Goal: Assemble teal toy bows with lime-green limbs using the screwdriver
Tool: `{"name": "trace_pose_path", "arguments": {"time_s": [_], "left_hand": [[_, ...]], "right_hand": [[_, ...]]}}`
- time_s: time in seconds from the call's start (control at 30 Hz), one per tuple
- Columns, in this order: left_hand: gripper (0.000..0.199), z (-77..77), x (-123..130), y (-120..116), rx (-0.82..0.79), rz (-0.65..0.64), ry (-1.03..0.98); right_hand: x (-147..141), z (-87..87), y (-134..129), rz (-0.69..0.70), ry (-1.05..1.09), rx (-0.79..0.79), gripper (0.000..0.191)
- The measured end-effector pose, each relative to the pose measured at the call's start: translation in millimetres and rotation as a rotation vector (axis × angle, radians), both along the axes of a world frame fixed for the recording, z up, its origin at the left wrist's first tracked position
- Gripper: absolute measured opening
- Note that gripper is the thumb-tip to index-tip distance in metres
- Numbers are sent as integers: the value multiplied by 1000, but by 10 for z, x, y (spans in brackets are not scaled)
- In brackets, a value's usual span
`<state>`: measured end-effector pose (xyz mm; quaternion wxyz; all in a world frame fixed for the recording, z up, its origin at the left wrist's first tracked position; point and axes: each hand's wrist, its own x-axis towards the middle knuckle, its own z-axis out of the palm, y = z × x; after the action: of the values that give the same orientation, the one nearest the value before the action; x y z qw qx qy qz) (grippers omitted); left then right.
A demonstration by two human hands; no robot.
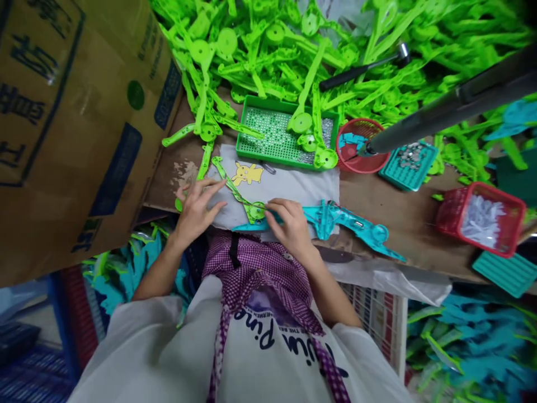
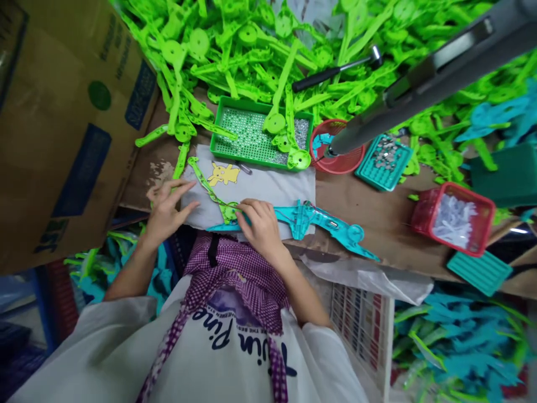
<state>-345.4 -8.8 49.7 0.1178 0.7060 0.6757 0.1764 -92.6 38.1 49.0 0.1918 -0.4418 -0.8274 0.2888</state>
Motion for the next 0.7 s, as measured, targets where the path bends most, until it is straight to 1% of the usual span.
{"name": "trace_pose_path", "arguments": {"time_s": [0.07,0.13,0.2,0.27,0.33,0.4,0.47,0.57,0.7], "left_hand": [[34,-74,12,-112,31,144,-36],[30,-130,69,-137,37,209,-59],[30,-162,143,-95,24,223,-47],[31,-182,209,-30,6,210,-23],[31,-204,253,18,4,191,-35],[30,-233,273,33,21,184,-68],[30,-261,275,21,41,195,-91],[30,-286,262,-20,37,216,-93],[31,-288,259,-53,17,207,-31]], "right_hand": [[-57,17,39,46,-30,-59,26],[-140,47,100,64,-70,-122,25],[-244,98,186,22,-78,-156,24],[-354,169,284,-18,-50,-173,24],[-456,235,369,10,-27,-193,25],[-536,259,413,72,-39,-202,28],[-581,221,400,128,-66,-212,34],[-586,86,304,175,-101,-209,37],[-593,-64,183,120,-137,-154,33]]}}
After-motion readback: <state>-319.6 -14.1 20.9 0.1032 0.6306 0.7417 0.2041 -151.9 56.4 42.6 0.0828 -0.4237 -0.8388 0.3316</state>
